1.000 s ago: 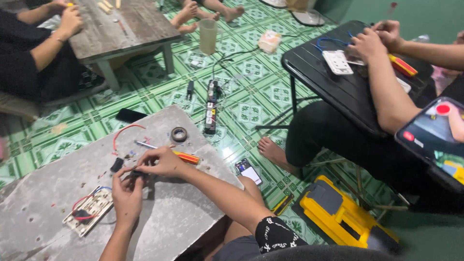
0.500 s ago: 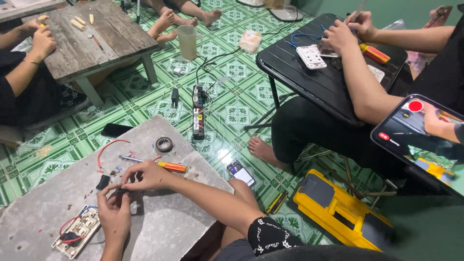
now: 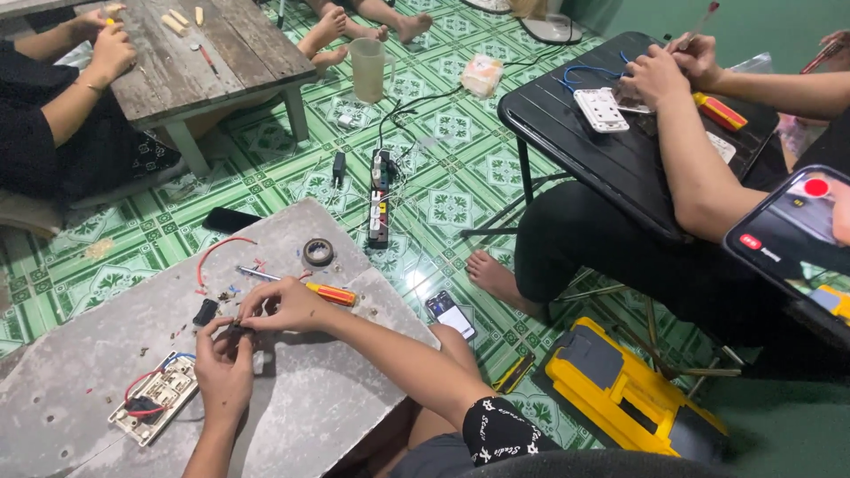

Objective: The person sits on the floor and repairs a small electronic device, likely a fan motor, by connecting wires and tightening screws. They use a screwdriver to secure the connections and manipulate the wires by hand.

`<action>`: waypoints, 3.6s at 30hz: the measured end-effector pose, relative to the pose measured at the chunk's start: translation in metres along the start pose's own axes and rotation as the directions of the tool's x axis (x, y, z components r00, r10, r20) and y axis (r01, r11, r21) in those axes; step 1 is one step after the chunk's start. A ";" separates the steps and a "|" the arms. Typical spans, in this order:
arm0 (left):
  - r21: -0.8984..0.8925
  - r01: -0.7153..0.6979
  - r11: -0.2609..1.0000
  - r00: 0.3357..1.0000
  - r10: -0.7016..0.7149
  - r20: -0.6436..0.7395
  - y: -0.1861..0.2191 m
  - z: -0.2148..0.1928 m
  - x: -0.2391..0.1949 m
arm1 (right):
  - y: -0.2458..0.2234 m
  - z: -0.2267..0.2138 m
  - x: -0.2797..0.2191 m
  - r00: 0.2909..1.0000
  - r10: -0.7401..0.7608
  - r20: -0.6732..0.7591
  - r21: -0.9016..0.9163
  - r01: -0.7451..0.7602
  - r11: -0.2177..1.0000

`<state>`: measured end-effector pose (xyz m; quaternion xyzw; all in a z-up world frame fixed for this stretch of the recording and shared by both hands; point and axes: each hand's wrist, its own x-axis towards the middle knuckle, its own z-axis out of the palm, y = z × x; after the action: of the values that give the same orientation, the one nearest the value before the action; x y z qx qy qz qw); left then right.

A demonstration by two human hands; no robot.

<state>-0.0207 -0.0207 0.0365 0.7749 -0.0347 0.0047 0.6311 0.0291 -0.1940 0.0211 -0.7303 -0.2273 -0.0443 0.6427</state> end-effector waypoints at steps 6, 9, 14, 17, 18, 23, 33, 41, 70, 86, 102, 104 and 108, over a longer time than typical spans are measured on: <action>0.023 -0.069 0.997 0.998 0.069 0.013 -0.007 -0.001 0.003 | -0.006 -0.003 0.000 0.999 0.027 0.030 0.014 -0.027 1.000; 0.047 -0.110 0.993 0.994 0.109 0.022 -0.013 -0.005 0.003 | -0.004 0.001 -0.002 1.000 0.013 0.028 -0.007 -0.013 1.000; -0.034 -0.172 0.984 0.984 0.174 0.042 -0.031 -0.006 0.012 | 0.006 0.002 0.001 0.998 -0.057 -0.006 0.001 0.057 0.998; -0.069 -0.189 0.980 0.980 0.193 0.050 -0.037 -0.005 0.018 | 0.025 0.000 0.004 0.998 -0.058 0.021 -0.022 0.058 0.998; -0.056 -0.178 0.982 0.983 0.180 0.029 -0.038 -0.004 0.018 | 0.027 0.001 0.005 0.998 -0.058 0.040 -0.002 0.058 0.998; -0.188 -0.186 0.964 0.980 0.197 0.041 -0.051 -0.004 0.020 | 0.036 0.004 0.008 0.998 -0.061 0.003 0.014 0.061 0.998; -0.245 -0.123 0.962 0.987 0.145 0.074 -0.052 -0.008 0.024 | 0.012 0.009 0.009 0.998 -0.043 -0.048 0.074 0.046 0.996; -0.390 -0.054 0.919 0.986 0.111 0.124 -0.056 -0.008 0.026 | -0.014 0.010 0.005 0.997 0.074 -0.027 0.166 -0.069 0.984; -0.390 -0.049 0.920 0.979 0.121 0.164 -0.042 -0.013 0.019 | -0.003 0.008 0.009 0.996 -0.092 0.010 -0.043 0.093 0.995; -0.619 -0.010 0.786 0.973 0.151 0.175 -0.045 -0.013 0.023 | -0.019 0.006 0.003 0.965 0.113 0.237 0.245 -0.172 0.954; -0.244 -0.045 0.969 0.947 0.119 0.298 0.033 -0.034 -0.007 | 0.021 -0.004 0.010 0.987 0.095 -0.127 0.386 -0.039 0.922; -0.176 0.073 0.982 0.913 0.005 0.407 0.073 -0.052 -0.019 | 0.027 -0.010 0.012 0.978 0.090 -0.187 0.394 -0.009 0.919; -0.109 -0.140 0.984 0.920 0.170 0.353 0.046 -0.085 -0.006 | 0.028 -0.010 0.014 0.977 0.087 -0.192 0.387 -0.006 0.922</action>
<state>-0.0268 0.0540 0.0983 0.7309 -0.2113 -0.0890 0.6428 0.0548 -0.2021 0.0023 -0.5867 -0.1462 -0.0586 0.7943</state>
